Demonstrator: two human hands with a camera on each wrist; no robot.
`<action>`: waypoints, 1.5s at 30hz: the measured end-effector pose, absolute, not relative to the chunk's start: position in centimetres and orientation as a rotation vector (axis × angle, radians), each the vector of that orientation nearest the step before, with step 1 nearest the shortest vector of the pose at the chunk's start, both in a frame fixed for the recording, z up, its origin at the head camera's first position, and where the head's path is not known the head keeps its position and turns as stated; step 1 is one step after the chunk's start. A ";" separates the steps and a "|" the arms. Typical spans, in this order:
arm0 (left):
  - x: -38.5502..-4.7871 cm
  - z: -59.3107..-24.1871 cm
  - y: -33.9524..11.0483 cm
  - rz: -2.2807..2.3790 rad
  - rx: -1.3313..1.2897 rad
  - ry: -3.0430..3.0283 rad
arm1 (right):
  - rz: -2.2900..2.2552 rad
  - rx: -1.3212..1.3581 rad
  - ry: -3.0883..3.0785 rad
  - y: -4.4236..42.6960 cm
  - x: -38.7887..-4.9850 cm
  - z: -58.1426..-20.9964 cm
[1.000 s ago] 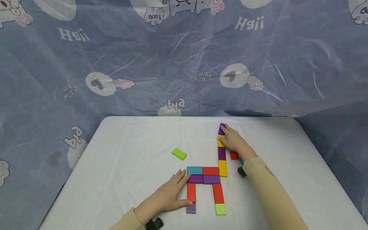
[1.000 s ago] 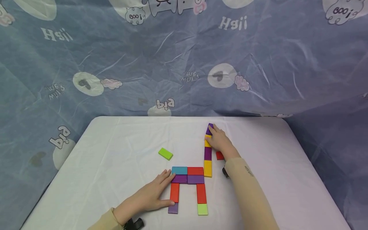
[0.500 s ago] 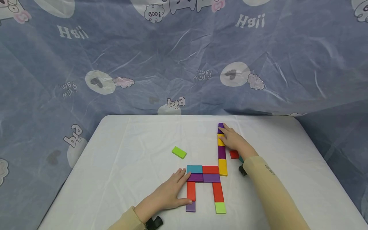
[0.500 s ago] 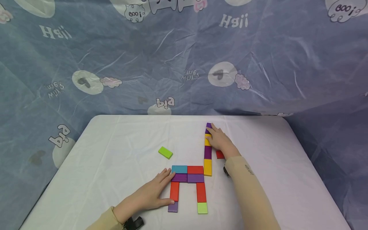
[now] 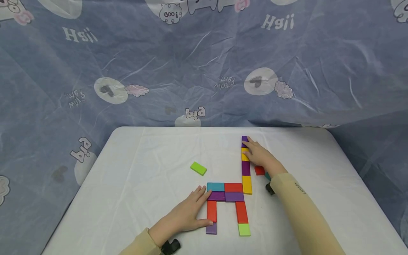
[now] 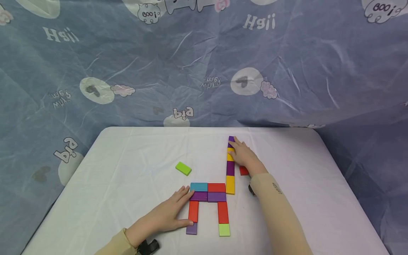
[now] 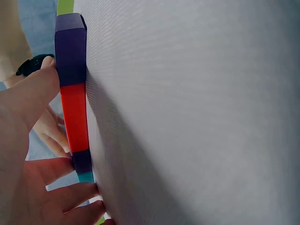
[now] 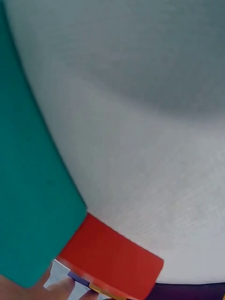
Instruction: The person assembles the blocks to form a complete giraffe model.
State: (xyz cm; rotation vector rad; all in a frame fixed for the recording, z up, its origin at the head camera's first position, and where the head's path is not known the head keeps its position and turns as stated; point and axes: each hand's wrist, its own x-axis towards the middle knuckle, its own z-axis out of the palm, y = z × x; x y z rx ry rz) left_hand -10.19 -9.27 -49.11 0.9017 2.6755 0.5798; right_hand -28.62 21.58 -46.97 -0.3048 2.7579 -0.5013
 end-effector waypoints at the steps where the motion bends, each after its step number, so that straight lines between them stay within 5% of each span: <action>1: -10.2 -49.1 -9.3 0.580 0.901 2.675 | -0.501 -0.304 2.759 21.6 -28.6 -47.0; 45: -10.2 -49.1 -9.3 0.589 0.888 2.663 | -0.773 -0.276 2.788 24.3 -27.4 -46.7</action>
